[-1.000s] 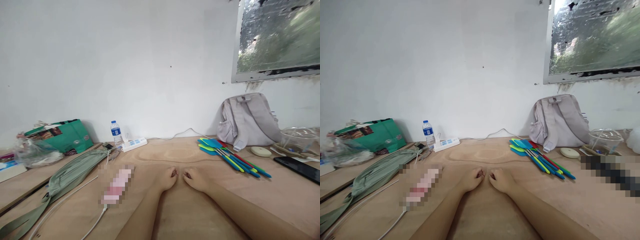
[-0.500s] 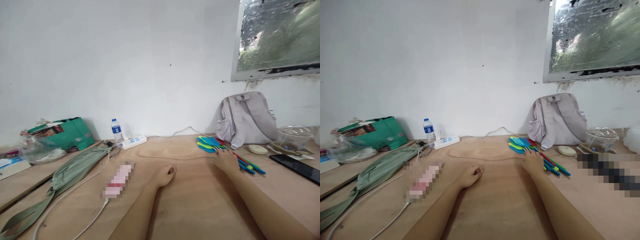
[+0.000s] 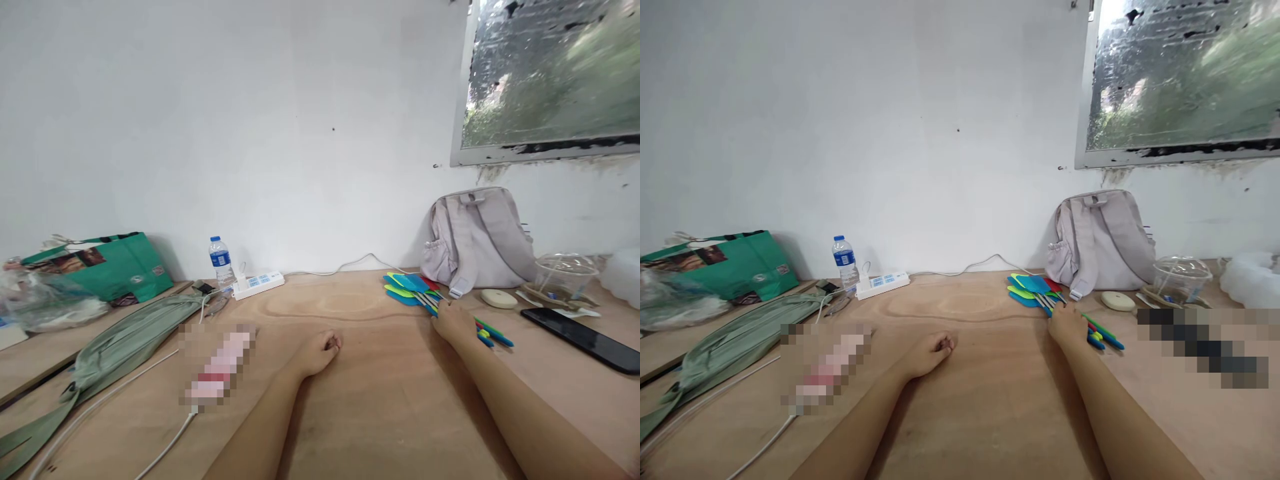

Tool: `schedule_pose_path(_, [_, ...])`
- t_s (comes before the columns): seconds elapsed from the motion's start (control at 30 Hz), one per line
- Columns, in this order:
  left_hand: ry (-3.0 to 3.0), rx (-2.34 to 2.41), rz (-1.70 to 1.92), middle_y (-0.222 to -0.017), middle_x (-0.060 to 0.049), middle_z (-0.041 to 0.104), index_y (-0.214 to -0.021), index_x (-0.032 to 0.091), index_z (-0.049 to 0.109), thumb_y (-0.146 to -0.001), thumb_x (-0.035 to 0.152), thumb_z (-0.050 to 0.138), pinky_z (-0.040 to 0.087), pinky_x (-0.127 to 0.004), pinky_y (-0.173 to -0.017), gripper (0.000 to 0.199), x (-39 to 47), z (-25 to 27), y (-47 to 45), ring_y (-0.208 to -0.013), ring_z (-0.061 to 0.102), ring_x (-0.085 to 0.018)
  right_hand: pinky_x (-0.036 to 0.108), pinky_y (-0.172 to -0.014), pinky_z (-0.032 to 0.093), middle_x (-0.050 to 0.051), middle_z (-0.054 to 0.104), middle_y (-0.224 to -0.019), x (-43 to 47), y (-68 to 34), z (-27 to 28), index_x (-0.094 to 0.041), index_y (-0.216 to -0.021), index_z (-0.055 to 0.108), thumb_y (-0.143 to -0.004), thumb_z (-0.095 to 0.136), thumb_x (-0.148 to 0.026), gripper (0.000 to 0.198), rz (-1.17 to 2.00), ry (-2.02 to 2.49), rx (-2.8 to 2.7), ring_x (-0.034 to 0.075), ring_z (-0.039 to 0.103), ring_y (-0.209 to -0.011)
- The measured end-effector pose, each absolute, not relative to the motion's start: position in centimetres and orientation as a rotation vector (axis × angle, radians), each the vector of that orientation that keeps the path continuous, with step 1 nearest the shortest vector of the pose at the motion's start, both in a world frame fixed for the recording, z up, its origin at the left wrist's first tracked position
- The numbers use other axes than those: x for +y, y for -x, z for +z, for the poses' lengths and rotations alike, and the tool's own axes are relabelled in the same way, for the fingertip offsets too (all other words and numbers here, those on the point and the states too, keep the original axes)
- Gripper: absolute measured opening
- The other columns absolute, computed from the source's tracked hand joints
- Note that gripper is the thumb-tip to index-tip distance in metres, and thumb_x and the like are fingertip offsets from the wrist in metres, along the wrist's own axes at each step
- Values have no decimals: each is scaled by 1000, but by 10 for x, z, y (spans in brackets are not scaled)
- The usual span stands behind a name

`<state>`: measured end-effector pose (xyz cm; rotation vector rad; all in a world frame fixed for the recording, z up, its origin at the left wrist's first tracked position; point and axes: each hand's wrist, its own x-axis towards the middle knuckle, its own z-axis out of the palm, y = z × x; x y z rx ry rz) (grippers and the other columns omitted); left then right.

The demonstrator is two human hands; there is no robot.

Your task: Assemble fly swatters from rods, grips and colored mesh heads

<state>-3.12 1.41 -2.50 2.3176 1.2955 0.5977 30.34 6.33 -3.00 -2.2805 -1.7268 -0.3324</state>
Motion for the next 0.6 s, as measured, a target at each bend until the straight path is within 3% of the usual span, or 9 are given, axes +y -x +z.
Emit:
schedule_pose_path(0.17, [-2317,1289,603,-73,1,53,-82,19,52,-74,17,41,35,-20,-61,14,13,-23,31,-67,46,-11,36,-71,40,19,54,-100,64,-306,-27,-12,-99,52,-78,48,-33,30,-334,2291,-1752,30,54,-93])
schedule_pose_path(0.43, [-2318,1292,591,-74,1,54,-82,18,53,-74,16,40,34,-21,-59,15,12,-21,31,-67,46,-12,35,-68,40,24,55,-99,68,-308,-30,-5,-100,50,-83,31,-11,26,-310,2278,-1768,29,56,-91])
schedule_pose_path(0.6, [-2315,1281,590,-77,1,55,-83,19,52,-75,17,40,35,-21,-61,15,11,-20,31,-69,47,-11,34,-70,38,19,57,-99,67,-313,-27,-8,-99,49,-85,35,-18,22,-334,2239,-1819,29,56,-91])
